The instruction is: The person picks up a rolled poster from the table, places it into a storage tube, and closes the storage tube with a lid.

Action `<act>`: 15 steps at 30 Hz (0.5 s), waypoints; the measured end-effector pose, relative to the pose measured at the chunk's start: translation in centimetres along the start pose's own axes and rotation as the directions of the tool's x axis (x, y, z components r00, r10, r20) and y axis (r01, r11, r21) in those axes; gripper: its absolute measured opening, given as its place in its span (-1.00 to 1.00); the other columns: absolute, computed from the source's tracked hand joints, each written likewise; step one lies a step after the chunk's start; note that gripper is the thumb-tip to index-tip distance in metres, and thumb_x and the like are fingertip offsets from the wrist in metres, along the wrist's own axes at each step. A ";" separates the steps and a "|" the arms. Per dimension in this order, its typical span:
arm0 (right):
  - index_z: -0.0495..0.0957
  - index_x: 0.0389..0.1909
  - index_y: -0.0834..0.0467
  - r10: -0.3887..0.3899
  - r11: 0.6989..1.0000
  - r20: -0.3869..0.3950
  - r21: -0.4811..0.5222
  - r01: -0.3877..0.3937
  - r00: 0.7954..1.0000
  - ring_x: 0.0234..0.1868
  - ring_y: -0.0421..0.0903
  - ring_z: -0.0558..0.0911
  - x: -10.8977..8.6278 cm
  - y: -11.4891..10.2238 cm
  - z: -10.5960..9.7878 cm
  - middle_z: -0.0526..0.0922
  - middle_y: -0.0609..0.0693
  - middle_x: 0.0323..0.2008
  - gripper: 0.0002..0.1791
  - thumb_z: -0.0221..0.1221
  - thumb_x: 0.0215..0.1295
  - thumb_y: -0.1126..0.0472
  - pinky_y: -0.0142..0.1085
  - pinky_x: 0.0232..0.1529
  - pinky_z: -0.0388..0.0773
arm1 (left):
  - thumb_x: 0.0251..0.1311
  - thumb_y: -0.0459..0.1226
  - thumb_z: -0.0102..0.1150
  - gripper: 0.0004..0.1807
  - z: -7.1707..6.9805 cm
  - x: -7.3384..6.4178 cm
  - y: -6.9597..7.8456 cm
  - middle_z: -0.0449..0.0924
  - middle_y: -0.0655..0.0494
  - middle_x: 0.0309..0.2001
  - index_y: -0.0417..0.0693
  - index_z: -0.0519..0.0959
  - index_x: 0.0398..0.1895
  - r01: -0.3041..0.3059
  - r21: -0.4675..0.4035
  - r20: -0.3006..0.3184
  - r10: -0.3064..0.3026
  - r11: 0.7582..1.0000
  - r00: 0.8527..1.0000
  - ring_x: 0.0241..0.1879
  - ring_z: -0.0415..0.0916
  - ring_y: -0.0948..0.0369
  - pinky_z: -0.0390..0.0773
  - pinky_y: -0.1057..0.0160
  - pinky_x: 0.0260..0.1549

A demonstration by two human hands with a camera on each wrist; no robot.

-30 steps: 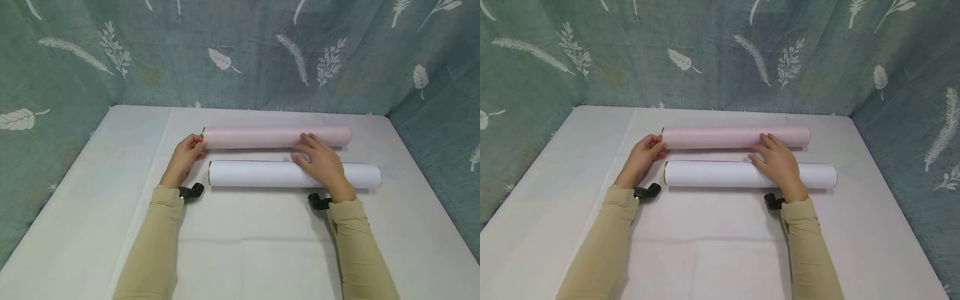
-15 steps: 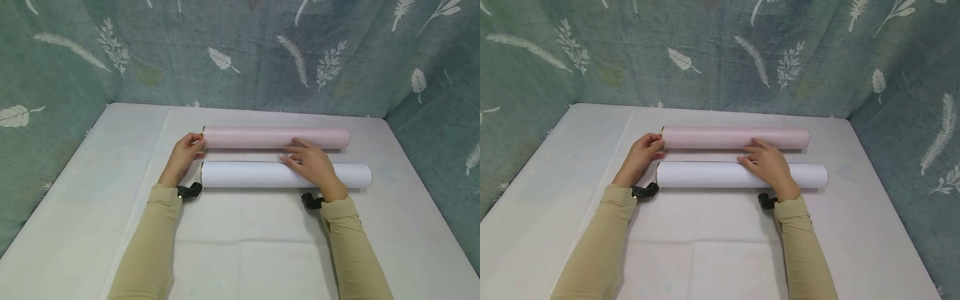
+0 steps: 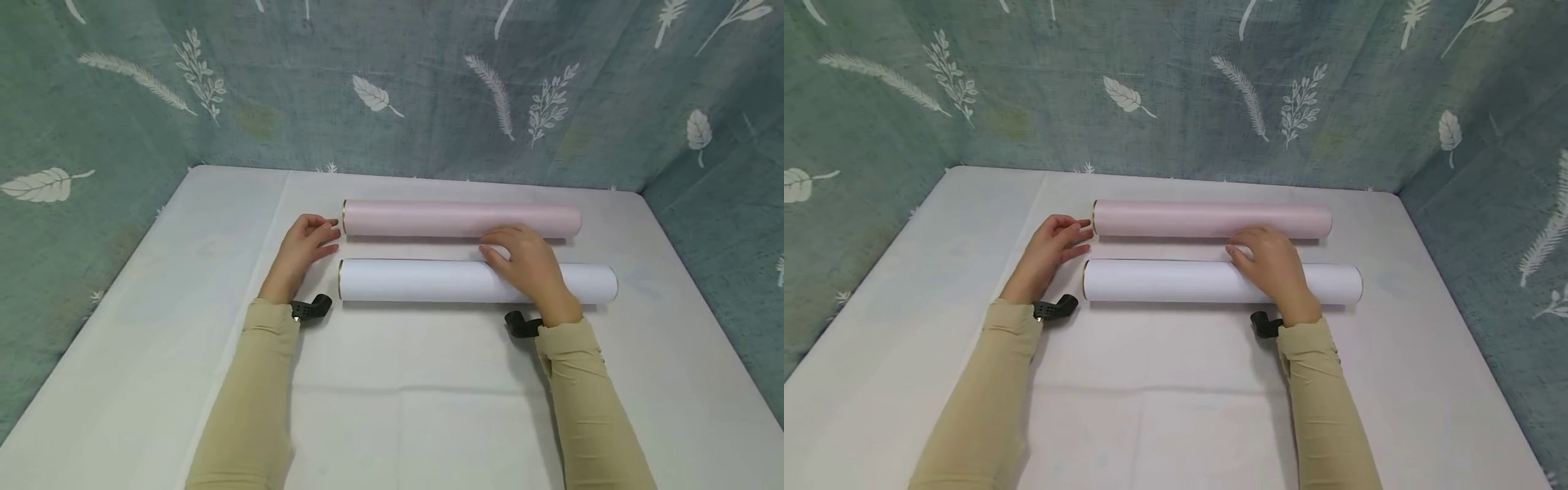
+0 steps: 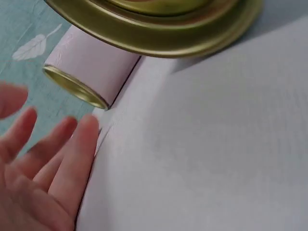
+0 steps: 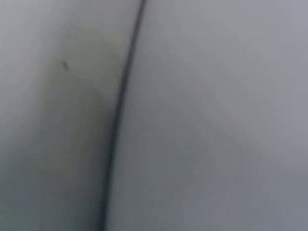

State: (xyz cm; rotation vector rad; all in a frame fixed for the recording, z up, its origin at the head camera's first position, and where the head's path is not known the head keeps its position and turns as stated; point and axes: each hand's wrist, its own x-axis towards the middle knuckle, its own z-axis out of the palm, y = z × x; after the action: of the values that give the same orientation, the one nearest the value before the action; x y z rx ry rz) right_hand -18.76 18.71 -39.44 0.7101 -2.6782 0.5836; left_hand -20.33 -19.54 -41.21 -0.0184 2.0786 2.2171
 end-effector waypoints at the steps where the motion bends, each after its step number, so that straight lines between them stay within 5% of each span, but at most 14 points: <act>1: 0.57 -0.12 0.12 0.015 1.000 0.010 -0.004 -0.015 1.000 0.06 0.01 0.41 0.1 0.2 -0.3 0.55 0.02 -0.07 -0.67 0.11 0.21 0.00 -0.12 0.07 0.27 | 0.26 -0.26 -0.03 -0.65 0.0 0.2 0.0 0.23 -0.22 0.17 -0.26 0.21 0.00 -0.011 -0.003 -0.022 0.011 1.000 1.000 0.13 0.28 -0.07 0.32 0.03 0.03; 4: 0.50 0.00 0.12 0.083 0.996 0.058 -0.024 -0.081 0.995 0.12 0.06 0.34 0.1 0.5 -1.3 0.46 0.06 0.05 -0.56 0.07 0.22 -0.06 -0.03 0.09 0.22 | 0.26 -0.22 -0.03 -0.62 -0.5 0.4 -0.3 0.25 -0.18 0.17 -0.16 0.23 0.08 -0.042 0.042 -0.090 0.046 0.998 0.995 0.11 0.30 -0.03 0.34 0.07 0.02; 8: 0.34 0.17 0.12 0.151 0.988 0.139 -0.044 -0.146 0.979 0.22 0.13 0.20 0.1 0.4 -2.6 0.27 0.12 0.21 -0.42 -0.04 0.25 -0.16 0.08 0.14 0.09 | 0.30 -0.15 -0.11 -0.61 -2.1 -0.4 -0.5 0.32 0.00 0.15 0.06 0.30 0.19 -0.038 0.250 -0.159 0.080 0.968 0.984 0.10 0.32 0.12 0.35 0.15 0.02; 10: 0.26 0.23 0.13 0.161 0.986 0.169 -0.057 -0.154 0.972 0.26 0.15 0.14 -0.1 0.6 -3.4 0.18 0.15 0.26 -0.41 -0.09 0.29 -0.14 0.11 0.16 0.02 | 0.32 -0.10 -0.18 -0.61 -3.0 -0.9 -0.1 0.34 0.10 0.15 0.15 0.31 0.20 -0.016 0.391 -0.175 0.092 0.920 0.980 0.08 0.33 0.16 0.35 0.15 0.01; 15: 0.06 0.32 0.17 0.185 0.977 0.215 -0.147 -0.156 0.959 0.32 0.15 -0.03 -0.5 2.2 -7.0 0.00 0.19 0.33 -0.46 -0.25 0.40 0.02 0.14 0.18 -0.13 | 0.28 0.12 -0.32 -0.47 -4.9 -1.6 2.4 0.19 0.13 0.26 0.30 0.15 0.30 0.032 0.672 -0.141 0.086 0.740 0.986 0.19 0.19 0.05 0.22 -0.03 0.06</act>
State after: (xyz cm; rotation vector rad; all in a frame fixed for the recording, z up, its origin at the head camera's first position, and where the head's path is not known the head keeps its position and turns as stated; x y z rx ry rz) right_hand -18.18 23.90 -34.28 0.5426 -2.9804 0.3849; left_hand -19.20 -24.69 -39.02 -0.1163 2.8624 1.3681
